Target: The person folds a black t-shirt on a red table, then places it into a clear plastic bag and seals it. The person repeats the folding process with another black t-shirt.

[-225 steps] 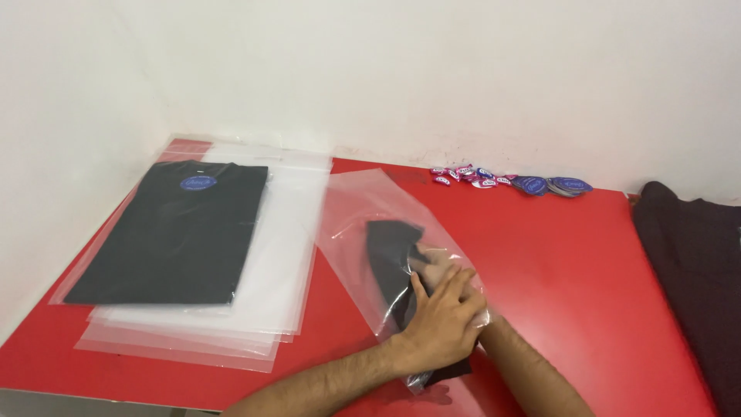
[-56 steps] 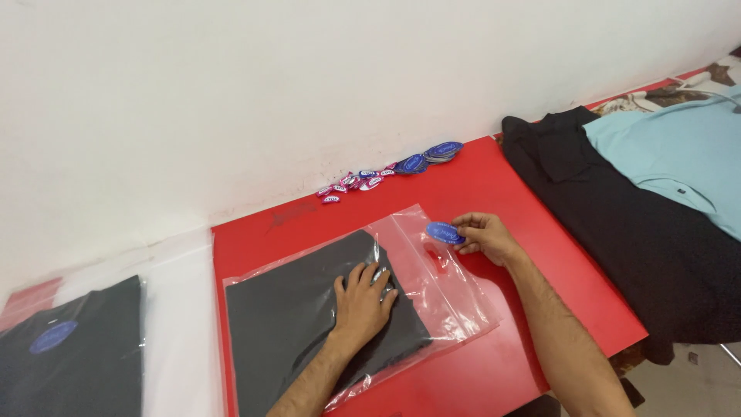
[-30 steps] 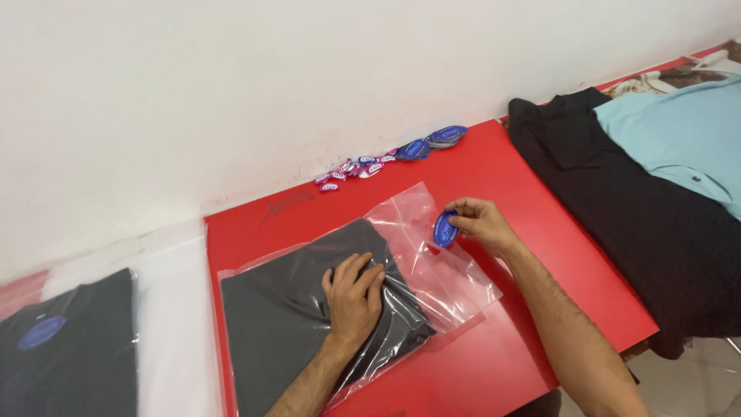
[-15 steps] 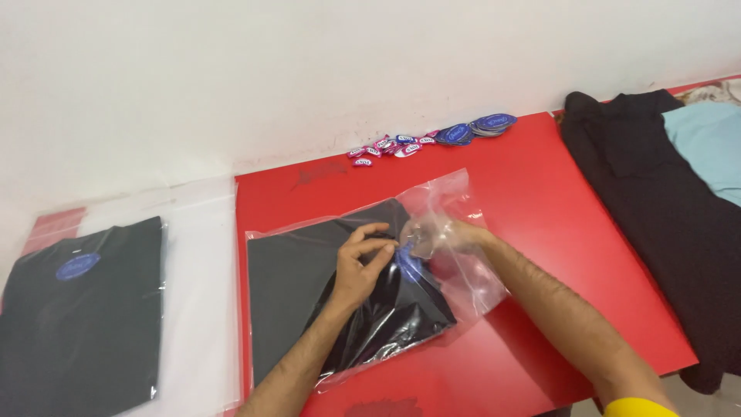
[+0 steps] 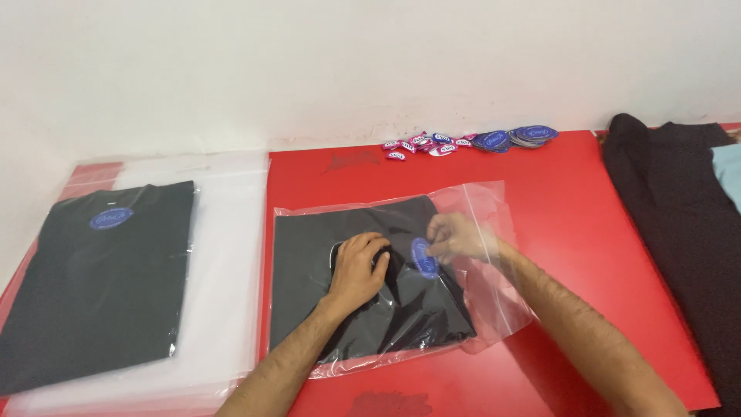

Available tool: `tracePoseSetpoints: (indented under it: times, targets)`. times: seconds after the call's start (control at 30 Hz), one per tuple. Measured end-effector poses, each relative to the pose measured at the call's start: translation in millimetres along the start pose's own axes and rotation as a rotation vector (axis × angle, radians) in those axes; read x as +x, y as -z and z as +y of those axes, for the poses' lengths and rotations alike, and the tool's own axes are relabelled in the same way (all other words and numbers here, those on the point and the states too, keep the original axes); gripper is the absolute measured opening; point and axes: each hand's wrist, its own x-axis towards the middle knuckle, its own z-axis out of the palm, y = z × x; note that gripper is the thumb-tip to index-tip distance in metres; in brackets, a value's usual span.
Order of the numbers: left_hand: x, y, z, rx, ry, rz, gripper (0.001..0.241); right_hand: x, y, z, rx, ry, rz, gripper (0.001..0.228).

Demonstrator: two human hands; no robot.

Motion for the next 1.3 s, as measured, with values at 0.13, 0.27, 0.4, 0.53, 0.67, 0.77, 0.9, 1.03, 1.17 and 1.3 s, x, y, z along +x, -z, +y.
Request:
tracePoseSetpoints:
  times: [0.13,0.27,0.4,0.53,0.67,0.77,0.9,1.03,1.17,1.3]
  targets:
    - [-1.7,-2.4,-3.2,0.004,-0.003,-0.007,0.027,3.8,0.5,13.0,0.040,-0.039,-0.012,0.032]
    - [-2.0,-0.5,-1.2,0.021,-0.006,-0.013,0.027,12.2,0.4,30.6,0.116,-0.036,0.017,0.030]
    - [-2.1,1.5,2.6,0.027,0.011,-0.030,0.028,5.7,-1.5,24.7,0.144,-0.020,0.041,0.026]
    - [-2.6,0.3,0.2,0.044,0.016,-0.037,0.028,12.5,-1.8,34.2,0.149,-0.005,0.045,0.026]
    - [-4.6,3.4,3.6,0.039,-0.001,-0.036,0.029,11.1,-2.5,28.9,0.147,-0.005,0.021,0.025]
    - [-4.2,1.7,0.9,0.051,-0.001,-0.037,0.029,7.1,-4.8,18.2,0.104,-0.008,0.003,0.026]
    - [-3.4,-5.1,-6.3,0.086,-0.022,-0.033,0.029,-3.2,-7.9,4.2,0.034,-0.011,-0.025,0.028]
    - [-6.0,5.0,2.7,0.087,-0.039,-0.060,0.034,-22.3,20.5,3.2,0.034,-0.066,-0.034,0.032]
    - [-6.3,27.4,31.7,0.174,-0.024,-0.265,0.057,-51.0,77.1,32.5,0.205,-0.120,0.183,0.035]
    - [4.5,49.4,67.1,0.307,0.031,-0.511,0.078,-83.1,110.5,29.5,0.133,-0.160,0.589,0.036]
